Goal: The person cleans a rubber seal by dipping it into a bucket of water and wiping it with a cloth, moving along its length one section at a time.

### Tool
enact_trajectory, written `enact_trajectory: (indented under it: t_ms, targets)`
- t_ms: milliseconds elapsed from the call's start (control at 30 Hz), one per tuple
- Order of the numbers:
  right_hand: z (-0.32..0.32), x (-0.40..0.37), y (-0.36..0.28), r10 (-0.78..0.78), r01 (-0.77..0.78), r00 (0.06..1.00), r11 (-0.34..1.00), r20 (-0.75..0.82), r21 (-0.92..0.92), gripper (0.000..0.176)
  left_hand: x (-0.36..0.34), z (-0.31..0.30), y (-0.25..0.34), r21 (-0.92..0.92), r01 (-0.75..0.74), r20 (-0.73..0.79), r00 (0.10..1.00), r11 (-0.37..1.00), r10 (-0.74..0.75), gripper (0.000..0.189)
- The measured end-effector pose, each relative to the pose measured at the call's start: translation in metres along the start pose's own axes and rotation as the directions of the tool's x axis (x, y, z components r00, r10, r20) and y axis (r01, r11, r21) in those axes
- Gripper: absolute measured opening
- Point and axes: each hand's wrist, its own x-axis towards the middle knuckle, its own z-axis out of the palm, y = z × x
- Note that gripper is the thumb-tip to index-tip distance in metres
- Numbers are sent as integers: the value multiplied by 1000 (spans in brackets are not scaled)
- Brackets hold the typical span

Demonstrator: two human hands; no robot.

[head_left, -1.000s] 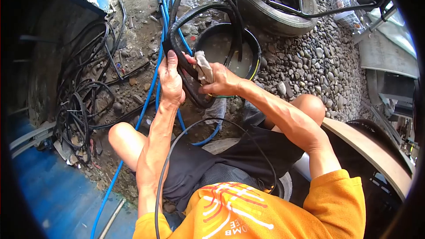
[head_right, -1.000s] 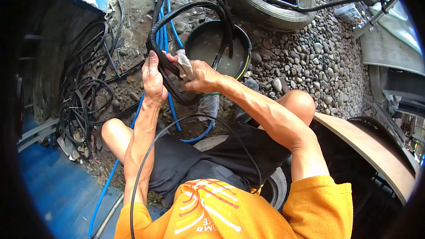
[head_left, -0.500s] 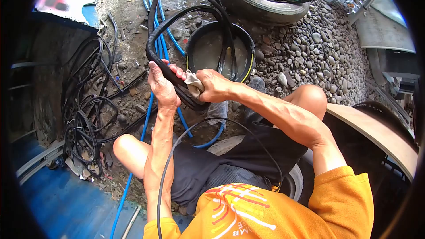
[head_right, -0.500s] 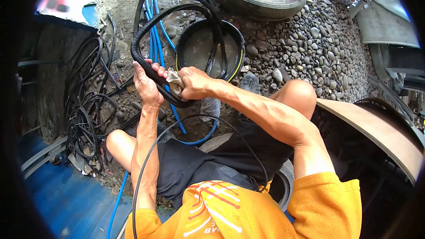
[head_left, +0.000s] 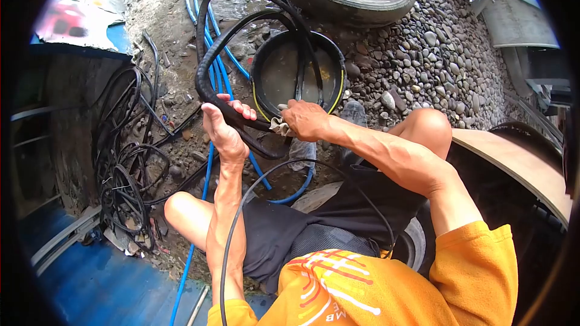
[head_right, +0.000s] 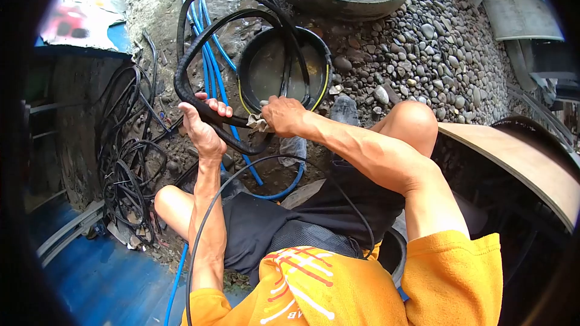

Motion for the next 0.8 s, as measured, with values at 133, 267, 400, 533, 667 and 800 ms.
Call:
enact_trajectory:
  t_ms: [133,267,400,533,667,800]
  targets:
    - [-5,-1,-9,13,-11,1000,998,27,-57,20,-4,2,1,27,-23,39,999,999,22,30]
    - [-23,-3,-11,10,-4,995,998,104,-61,19,-2,14,6,78,17,-41,999,997,-14,17]
    - [-65,-2,-9,73,-61,978,996,197,-66,23,3,12,5,64,28,-43,999,998,-25,17]
    - [-93,6,24,265,-270,962,960,-67,-77,24,4,7,7,92,35,-90,996,995,-26,14]
    - [-115,20,47,545,-539,794,836,-268,101,30,4,3,6,139,31,-40,999,990,-25,14]
    - [-113,27,51,637,-575,728,769,-255,279,32,4,6,5,162,7,-11,1000,987,-6,15]
